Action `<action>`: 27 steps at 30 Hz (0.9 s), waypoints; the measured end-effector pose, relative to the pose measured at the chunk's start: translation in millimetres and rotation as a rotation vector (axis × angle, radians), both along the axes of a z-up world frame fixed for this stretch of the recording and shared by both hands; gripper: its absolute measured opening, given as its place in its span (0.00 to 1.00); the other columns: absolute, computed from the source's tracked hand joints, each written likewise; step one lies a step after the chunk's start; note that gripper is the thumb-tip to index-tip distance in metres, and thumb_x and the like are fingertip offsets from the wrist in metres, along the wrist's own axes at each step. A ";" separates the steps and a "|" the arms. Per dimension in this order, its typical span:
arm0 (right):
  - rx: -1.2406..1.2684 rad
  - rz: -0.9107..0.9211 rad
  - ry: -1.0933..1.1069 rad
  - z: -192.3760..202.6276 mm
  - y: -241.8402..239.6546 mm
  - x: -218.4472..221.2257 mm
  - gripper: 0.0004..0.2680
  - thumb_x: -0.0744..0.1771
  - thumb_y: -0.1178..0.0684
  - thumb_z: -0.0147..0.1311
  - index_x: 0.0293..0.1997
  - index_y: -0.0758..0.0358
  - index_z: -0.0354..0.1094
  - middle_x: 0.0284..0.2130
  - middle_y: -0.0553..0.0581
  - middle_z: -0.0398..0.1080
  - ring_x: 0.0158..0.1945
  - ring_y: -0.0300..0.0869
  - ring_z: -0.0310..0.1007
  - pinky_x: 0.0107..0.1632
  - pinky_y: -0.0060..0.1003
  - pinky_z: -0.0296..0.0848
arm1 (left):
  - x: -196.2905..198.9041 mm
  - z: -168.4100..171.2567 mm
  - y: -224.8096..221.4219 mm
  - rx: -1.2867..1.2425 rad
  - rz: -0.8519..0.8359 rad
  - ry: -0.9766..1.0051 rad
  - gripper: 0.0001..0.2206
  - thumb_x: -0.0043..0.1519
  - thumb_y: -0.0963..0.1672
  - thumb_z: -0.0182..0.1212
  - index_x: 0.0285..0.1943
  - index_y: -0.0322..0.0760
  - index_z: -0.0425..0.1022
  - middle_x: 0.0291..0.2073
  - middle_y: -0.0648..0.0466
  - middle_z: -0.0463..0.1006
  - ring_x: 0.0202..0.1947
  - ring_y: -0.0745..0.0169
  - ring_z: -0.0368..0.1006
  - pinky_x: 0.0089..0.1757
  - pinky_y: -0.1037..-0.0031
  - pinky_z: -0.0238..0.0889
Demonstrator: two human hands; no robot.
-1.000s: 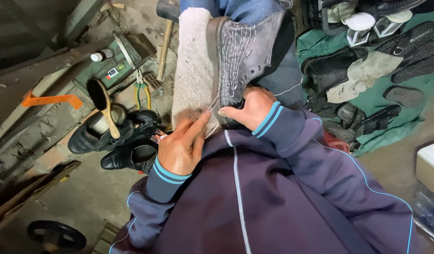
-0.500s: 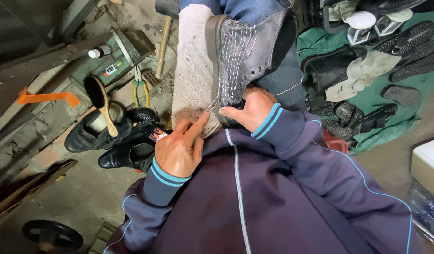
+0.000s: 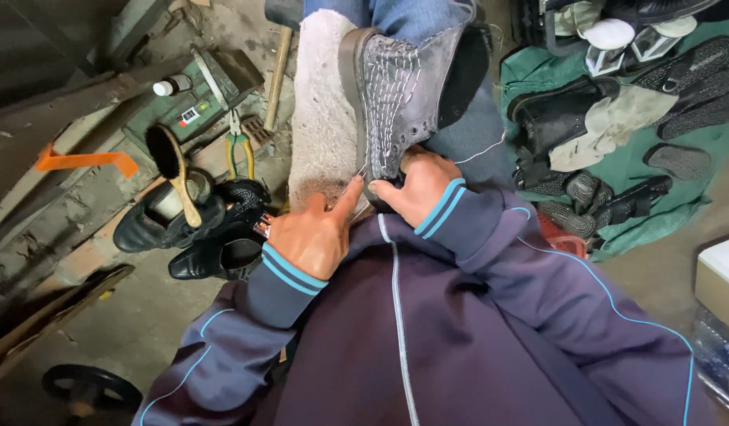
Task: Hand-sewing a shoe upper to a sole using a needle and thread.
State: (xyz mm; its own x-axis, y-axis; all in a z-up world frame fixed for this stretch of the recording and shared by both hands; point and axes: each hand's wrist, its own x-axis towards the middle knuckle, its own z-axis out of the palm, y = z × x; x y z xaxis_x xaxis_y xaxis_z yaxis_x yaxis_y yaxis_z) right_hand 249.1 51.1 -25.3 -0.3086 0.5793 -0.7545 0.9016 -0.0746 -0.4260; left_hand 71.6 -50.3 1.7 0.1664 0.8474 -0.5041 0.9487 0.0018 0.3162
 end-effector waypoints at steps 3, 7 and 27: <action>0.013 -0.015 0.003 -0.9 -0.7 -0.3 0.19 0.66 0.36 0.55 0.42 0.66 0.75 0.41 0.63 0.76 0.52 0.57 0.74 0.59 0.54 0.69 | 1.4 -5.3 -0.7 -0.018 -0.018 0.017 0.24 0.66 0.47 0.47 0.74 0.64 0.62 0.29 0.53 0.70 0.19 0.39 0.78 0.29 0.49 0.74; 0.043 -0.014 -0.007 -15.7 -7.3 5.3 0.18 0.65 0.36 0.55 0.41 0.64 0.75 0.40 0.60 0.76 0.53 0.55 0.75 0.58 0.54 0.70 | 2.7 -11.5 -6.6 0.015 0.001 -0.006 0.25 0.66 0.46 0.46 0.75 0.64 0.62 0.31 0.50 0.72 0.20 0.37 0.79 0.30 0.49 0.74; 0.132 -0.036 0.062 -12.4 -4.6 10.0 0.15 0.65 0.43 0.59 0.39 0.70 0.76 0.35 0.66 0.77 0.48 0.63 0.75 0.59 0.60 0.70 | 3.3 -50.7 -16.6 0.067 0.150 -0.258 0.27 0.64 0.45 0.50 0.74 0.65 0.65 0.28 0.48 0.75 0.25 0.35 0.76 0.30 0.48 0.73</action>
